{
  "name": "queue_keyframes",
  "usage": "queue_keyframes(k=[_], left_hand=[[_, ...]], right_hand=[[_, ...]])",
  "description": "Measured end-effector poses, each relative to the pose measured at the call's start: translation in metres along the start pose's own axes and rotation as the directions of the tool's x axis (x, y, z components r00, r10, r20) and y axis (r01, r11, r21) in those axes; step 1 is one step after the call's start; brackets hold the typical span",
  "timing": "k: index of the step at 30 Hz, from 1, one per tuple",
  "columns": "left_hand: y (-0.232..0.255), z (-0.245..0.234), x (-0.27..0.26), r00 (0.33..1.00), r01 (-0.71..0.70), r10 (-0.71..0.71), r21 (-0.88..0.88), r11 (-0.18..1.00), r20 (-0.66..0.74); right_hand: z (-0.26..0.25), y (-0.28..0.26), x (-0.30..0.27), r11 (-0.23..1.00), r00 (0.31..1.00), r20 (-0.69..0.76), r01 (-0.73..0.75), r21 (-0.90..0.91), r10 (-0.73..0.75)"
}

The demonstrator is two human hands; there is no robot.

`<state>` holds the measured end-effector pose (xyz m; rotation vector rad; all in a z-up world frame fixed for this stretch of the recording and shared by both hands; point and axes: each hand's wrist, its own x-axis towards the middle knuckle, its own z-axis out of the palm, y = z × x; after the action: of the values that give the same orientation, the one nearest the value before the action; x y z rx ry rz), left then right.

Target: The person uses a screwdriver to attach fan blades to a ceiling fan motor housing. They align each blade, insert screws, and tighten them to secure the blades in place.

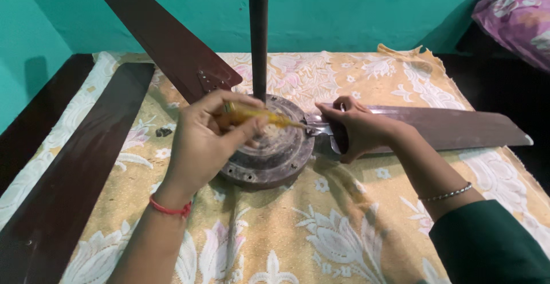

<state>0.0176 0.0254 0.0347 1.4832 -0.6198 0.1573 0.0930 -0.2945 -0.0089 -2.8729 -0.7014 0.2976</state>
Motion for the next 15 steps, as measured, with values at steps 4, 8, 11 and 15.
queue_keyframes(k=[4,8,11,15], left_hand=[[0.005,0.011,0.002,0.977,-0.191,0.19,0.004,0.982,-0.096],[0.013,0.021,0.008,0.927,-0.314,0.37,0.417,0.853,-0.059],[0.018,0.022,0.02,0.915,-0.353,0.404,0.509,0.785,0.011],[0.022,0.019,0.036,0.906,-0.399,0.403,0.572,0.717,0.127]], right_hand=[[-0.002,0.0,0.001,0.993,0.996,0.041,-0.073,-0.095,0.077],[-0.003,-0.003,0.004,0.987,0.991,0.08,-0.097,-0.126,0.108],[-0.005,-0.004,0.004,0.98,0.982,0.11,-0.137,-0.142,0.153],[-0.009,-0.006,0.003,0.984,0.987,0.108,-0.104,-0.144,0.121]])
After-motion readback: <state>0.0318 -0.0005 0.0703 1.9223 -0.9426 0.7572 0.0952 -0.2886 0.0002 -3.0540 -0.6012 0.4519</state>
